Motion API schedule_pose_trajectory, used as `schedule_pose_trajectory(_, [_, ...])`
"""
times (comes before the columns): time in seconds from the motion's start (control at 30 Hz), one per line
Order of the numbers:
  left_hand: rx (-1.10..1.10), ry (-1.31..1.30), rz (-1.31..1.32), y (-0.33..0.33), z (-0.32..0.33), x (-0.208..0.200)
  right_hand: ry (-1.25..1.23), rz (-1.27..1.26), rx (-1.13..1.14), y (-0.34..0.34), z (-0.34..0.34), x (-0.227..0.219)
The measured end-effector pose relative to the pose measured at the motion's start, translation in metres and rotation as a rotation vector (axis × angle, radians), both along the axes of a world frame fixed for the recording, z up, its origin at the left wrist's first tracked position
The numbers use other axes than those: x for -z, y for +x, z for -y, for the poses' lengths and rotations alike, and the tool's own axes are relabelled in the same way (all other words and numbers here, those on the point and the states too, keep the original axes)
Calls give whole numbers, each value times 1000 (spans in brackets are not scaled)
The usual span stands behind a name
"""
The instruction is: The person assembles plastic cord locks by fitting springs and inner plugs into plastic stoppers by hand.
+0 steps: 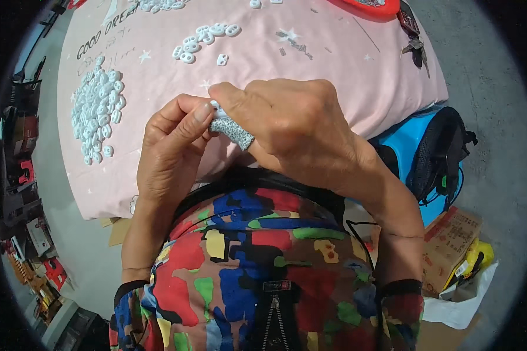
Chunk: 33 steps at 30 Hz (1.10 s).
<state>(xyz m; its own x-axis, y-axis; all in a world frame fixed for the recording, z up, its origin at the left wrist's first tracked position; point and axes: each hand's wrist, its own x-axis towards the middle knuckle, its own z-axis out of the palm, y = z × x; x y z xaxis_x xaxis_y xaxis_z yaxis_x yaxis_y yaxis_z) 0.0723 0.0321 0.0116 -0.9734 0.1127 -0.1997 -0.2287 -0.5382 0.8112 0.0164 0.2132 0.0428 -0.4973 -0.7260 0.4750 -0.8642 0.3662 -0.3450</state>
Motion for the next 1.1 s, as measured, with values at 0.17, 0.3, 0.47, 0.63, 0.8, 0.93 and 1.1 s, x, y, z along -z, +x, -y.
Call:
schedule_pose_trajectory(0.17, [32,10,22,-3,4,5,-63,-17,-9,-4,1,6])
schedule_pose_trajectory(0.3, [45,17,27,-3,3,5,-67,-37,6,-4,1,12])
schedule_pose_trajectory(0.47, [46,-17,8,-5,8,8,-186,29,-5,-3,2,18])
schedule_pose_trajectory(0.63, [-295,-531,-226,-18,58,2,-70,132,230,-20,-28,19])
schedule_pose_trajectory(0.8, [-573,-956,-280,-23,122,19,70,136,472,-44,-53,22])
schedule_pose_trajectory(0.93, [-712,-1123,-270,-21,133,16,119,64,487,-49,-39,32])
schedule_pose_trajectory(1.1, [-778,-1128,-217,-26,116,8,180,55,538,-58,-30,38])
